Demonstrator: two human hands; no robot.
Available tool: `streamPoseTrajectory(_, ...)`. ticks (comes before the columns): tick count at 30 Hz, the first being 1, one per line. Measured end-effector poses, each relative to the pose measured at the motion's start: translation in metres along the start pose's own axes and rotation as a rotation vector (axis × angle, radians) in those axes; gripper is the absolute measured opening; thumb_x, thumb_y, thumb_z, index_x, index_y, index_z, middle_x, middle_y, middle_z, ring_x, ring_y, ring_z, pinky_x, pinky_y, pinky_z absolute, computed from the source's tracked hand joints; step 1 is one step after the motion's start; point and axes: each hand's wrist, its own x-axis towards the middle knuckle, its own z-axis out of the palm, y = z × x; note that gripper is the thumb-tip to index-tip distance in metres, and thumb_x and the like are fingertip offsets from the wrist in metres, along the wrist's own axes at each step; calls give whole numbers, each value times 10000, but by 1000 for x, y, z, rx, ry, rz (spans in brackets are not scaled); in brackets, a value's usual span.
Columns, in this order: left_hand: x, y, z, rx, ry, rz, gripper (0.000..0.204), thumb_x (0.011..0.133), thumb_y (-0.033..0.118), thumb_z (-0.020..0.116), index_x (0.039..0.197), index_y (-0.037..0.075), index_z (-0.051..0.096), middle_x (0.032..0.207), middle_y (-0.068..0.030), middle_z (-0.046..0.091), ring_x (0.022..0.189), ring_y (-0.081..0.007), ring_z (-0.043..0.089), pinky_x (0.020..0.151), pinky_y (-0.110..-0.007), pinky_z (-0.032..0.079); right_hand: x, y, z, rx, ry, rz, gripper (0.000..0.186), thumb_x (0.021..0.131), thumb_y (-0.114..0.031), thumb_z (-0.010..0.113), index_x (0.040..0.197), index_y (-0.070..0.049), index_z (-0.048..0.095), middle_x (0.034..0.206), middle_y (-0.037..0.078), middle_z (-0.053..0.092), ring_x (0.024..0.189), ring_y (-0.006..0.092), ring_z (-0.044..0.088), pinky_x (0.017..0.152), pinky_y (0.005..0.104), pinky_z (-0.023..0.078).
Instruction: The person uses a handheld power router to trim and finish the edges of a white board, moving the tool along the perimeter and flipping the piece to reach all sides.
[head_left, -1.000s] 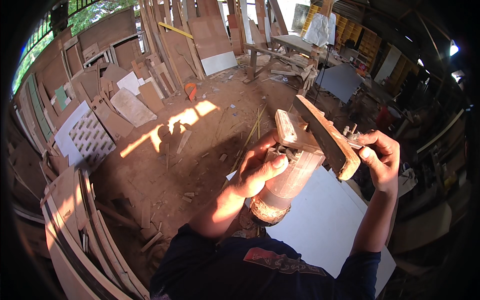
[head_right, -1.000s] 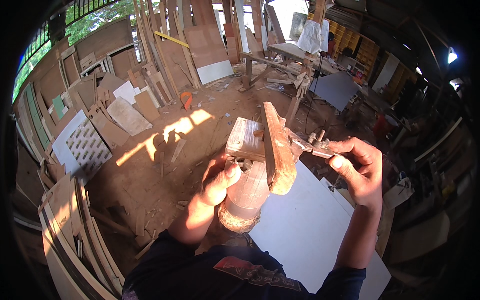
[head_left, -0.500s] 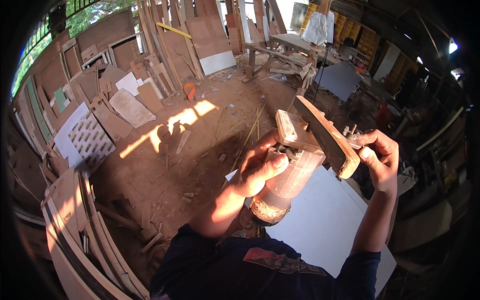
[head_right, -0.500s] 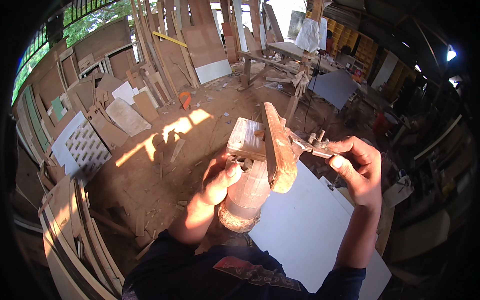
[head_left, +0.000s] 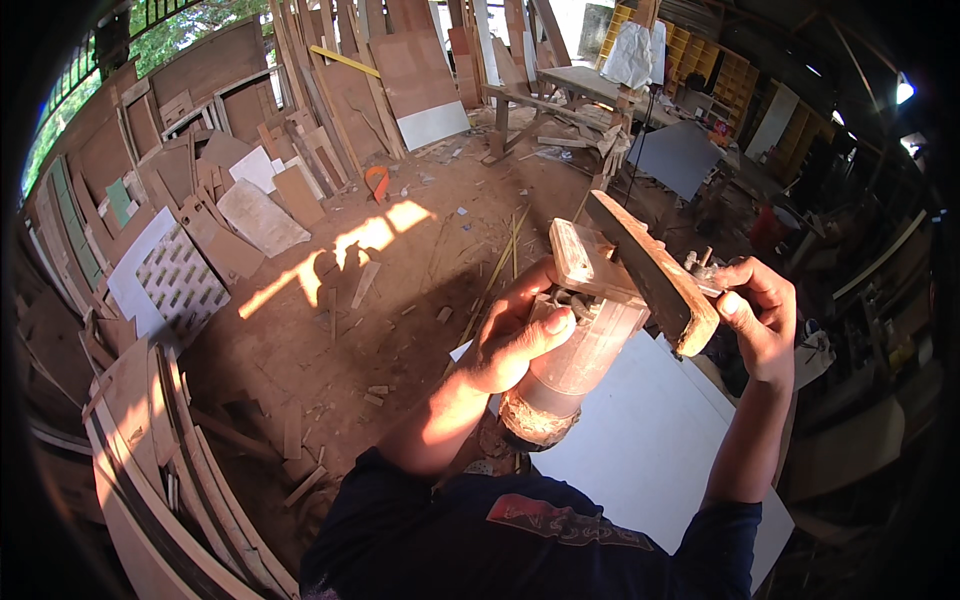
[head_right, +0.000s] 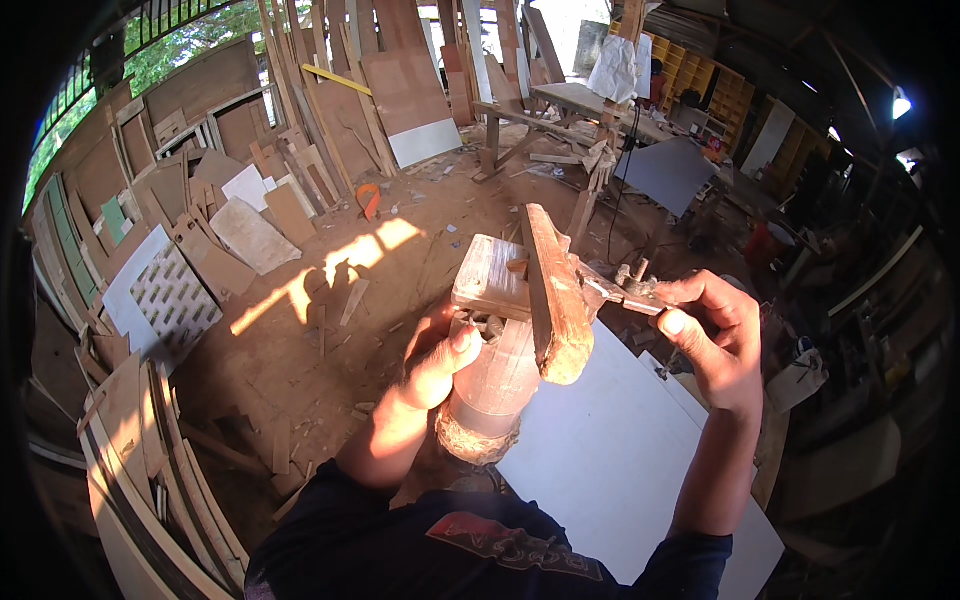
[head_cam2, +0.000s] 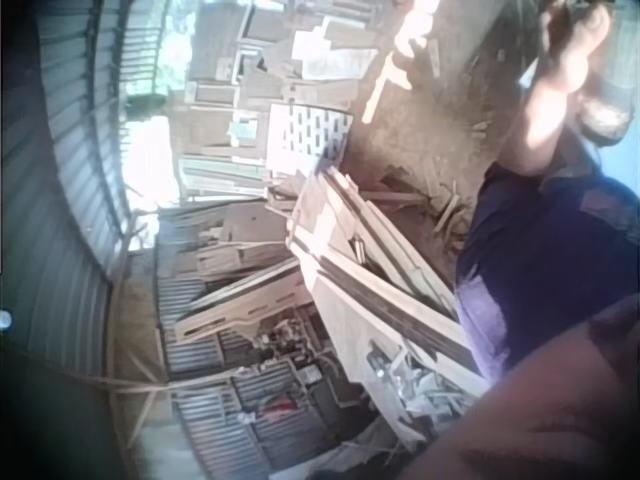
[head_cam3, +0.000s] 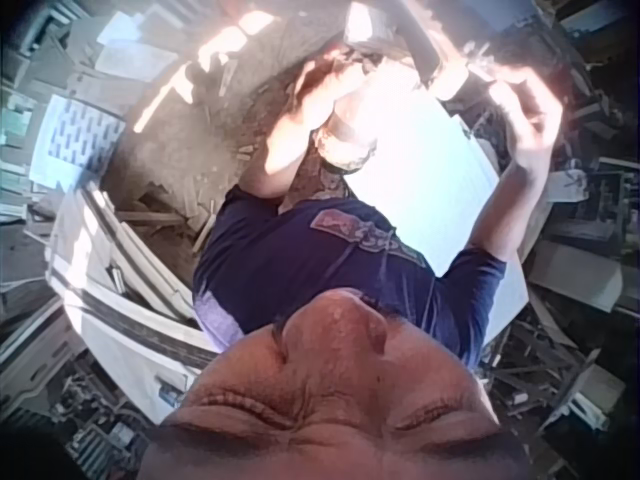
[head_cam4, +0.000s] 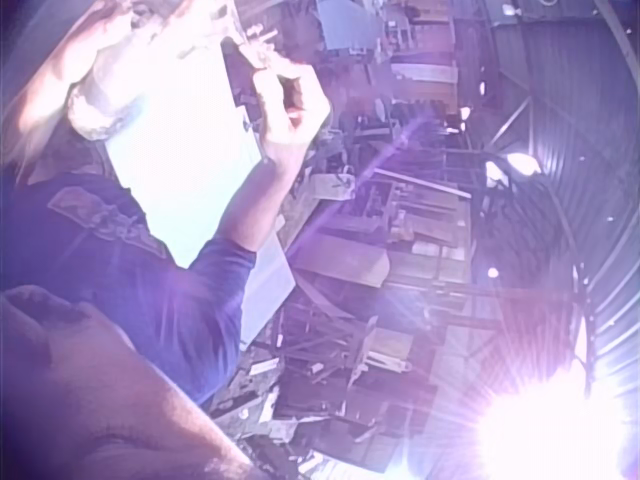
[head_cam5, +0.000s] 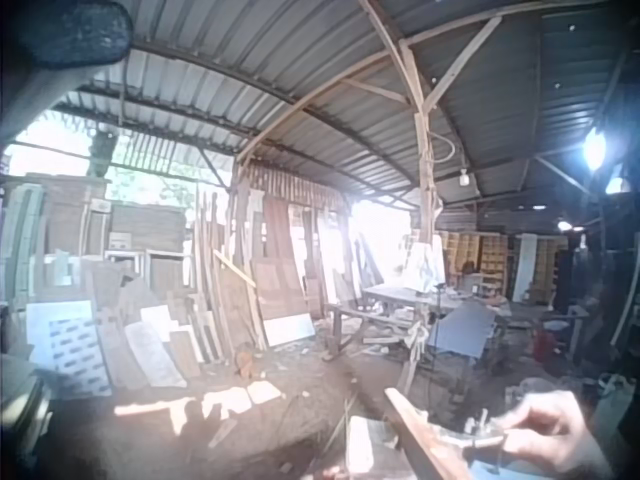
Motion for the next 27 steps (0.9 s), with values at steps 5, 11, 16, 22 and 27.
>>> streamPoseTrajectory(5, 2, -2, 0, 17, 2, 58, 575, 1036, 243, 619, 1512, -22, 438, 1383, -113, 605, 1274, -169, 549, 1102, -359, 428, 3, 3, -2, -14, -22, -25, 263, 923, -139, 785, 1066, 69, 714, 981, 111, 743, 878, 155, 692, 822, 292, 543)
streamPoseTrajectory(11, 2, 2, -3, -10, -5, 4, 626, 1030, 255, 627, 1546, -25, 409, 1434, -130, 588, 1321, -195, 539, 1133, -379, 416, 8, -3, -2, -37, -44, -40, 328, 912, -137, 796, 1137, 89, 717, 997, 111, 745, 904, 143, 684, 847, 290, 541)
streamPoseTrajectory(16, 2, 2, -4, -10, -7, 52, 644, 1028, 262, 637, 1555, -22, 400, 1444, -134, 586, 1331, -201, 537, 1134, -382, 417, 11, -6, -1, -73, -51, -61, 334, 918, -150, 788, 1135, 93, 715, 981, 94, 734, 877, 122, 659, 820, 269, 518)
streamPoseTrajectory(22, -2, 0, -6, -57, -29, 24, 650, 1030, 273, 641, 1556, -22, 398, 1461, -135, 571, 1334, -195, 526, 1132, -377, 415, 11, -8, 1, -73, -53, -70, 336, 916, -149, 792, 1135, 94, 713, 971, 87, 726, 871, 118, 650, 813, 260, 507)
streamPoseTrajectory(27, 1, 0, -4, -55, -32, 50, 665, 1033, 282, 642, 1566, -20, 383, 1478, -136, 551, 1339, -192, 515, 1132, -379, 413, 11, -10, 0, -80, -55, -69, 328, 918, -142, 791, 1135, 92, 714, 964, 83, 719, 869, 116, 645, 814, 260, 503)
